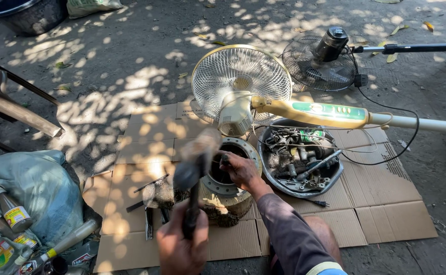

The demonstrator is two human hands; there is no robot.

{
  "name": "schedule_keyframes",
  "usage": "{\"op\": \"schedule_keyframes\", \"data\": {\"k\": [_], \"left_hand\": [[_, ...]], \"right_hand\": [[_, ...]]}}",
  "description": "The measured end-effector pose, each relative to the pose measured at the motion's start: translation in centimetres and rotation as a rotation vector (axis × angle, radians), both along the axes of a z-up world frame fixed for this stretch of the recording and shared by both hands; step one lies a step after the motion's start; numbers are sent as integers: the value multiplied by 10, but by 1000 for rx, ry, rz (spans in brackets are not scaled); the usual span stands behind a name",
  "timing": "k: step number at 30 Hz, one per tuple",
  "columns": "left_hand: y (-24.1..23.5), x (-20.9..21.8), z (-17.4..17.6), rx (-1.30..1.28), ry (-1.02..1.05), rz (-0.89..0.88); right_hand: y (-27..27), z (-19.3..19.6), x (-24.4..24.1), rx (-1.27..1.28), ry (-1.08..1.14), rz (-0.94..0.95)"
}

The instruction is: Disassemble a mechanical component using a hammer and punch

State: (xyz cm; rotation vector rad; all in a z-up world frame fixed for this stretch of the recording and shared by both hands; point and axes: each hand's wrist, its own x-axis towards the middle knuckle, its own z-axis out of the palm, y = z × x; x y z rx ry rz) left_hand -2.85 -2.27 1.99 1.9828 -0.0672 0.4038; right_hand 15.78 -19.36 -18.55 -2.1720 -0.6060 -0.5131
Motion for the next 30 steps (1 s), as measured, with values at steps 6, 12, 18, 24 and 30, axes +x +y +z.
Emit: {"op": "schedule_keyframes", "data": {"k": [6, 12, 18, 24, 30], "left_hand": [[74, 31, 118, -2, -122, -1000], [10, 36, -8, 180, -97, -131], [8, 24, -25, 182, 380, 52], [0, 36, -4, 132, 192, -31], [-4, 47, -31, 301, 471, -68]], "right_hand": [[3, 17, -4, 1, -23, 27], [1, 38, -12, -10, 104, 15], [6, 18, -7, 48, 6, -8], [7, 3, 5, -73, -11, -135], [11, 20, -4, -118, -49, -104]]}}
